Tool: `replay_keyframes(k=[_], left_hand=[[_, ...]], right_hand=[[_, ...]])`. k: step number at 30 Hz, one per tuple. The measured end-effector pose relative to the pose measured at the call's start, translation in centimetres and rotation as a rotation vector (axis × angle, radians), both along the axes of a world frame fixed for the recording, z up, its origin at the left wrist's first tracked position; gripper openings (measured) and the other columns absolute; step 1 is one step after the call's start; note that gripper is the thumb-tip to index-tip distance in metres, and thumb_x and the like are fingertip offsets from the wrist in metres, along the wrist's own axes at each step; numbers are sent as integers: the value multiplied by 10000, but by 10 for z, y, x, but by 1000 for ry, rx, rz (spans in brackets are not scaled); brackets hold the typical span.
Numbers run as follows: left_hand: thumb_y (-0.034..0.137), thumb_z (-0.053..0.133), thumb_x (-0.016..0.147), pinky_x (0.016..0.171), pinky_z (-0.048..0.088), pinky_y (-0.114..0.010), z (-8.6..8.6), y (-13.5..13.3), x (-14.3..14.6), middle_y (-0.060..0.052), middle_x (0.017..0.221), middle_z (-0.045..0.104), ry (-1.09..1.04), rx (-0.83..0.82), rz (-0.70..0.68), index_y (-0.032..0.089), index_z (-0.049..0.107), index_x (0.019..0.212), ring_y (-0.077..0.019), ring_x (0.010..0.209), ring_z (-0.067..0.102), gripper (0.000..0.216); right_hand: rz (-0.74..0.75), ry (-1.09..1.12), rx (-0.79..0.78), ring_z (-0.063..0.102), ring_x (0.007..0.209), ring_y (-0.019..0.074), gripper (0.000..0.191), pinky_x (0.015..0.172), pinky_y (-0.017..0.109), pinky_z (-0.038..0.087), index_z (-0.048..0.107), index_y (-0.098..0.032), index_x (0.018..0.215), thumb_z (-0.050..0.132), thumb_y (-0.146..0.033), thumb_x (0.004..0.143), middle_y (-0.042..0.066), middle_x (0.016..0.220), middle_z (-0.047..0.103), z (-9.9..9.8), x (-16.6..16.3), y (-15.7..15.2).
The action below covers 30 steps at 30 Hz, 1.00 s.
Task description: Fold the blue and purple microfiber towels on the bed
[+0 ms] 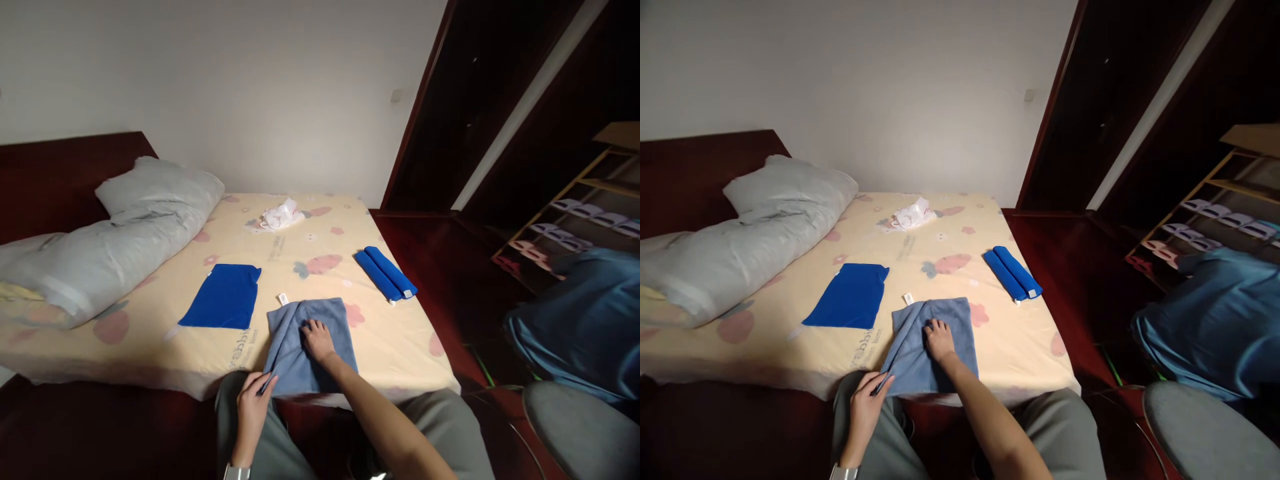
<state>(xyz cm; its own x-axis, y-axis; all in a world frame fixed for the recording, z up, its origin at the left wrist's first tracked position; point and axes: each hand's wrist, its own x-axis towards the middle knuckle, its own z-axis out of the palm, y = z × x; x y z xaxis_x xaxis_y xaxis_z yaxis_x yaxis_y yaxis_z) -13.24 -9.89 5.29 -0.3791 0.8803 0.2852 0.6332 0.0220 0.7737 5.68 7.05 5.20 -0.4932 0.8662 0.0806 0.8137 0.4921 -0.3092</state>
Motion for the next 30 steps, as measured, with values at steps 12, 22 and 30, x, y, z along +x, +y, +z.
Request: replay_keyframes(k=[12, 22, 30], left_hand=[[593, 520, 879, 816, 579, -372, -26, -12, -19, -103, 932, 739, 27, -100, 35, 257, 738, 873, -262, 847, 708, 401], [548, 550, 892, 772, 590, -334, -39, -13, -18, -92, 887, 755, 20, -158, -61, 277, 737, 880, -244, 820, 727, 330], [443, 547, 918, 774, 597, -313, -42, -20, -17, -69, 947, 767, 75, -170, -88, 270, 731, 939, -230, 842, 736, 254]], right_hand=[[332, 311, -179, 564, 1167, 195, 416, 1028, 327, 435, 678, -189, 1153, 402, -54, 873, 94, 1303, 600, -20, 39, 31], [123, 499, -169, 621, 892, 183, 298, 849, 316, 495, 668, -148, 1128, 479, -237, 916, 93, 1019, 684, 20, -52, 100], [349, 177, -324, 640, 956, 203, 67, 899, 295, 462, 717, -178, 814, 659, -155, 791, 67, 932, 728, 12, -130, 113]])
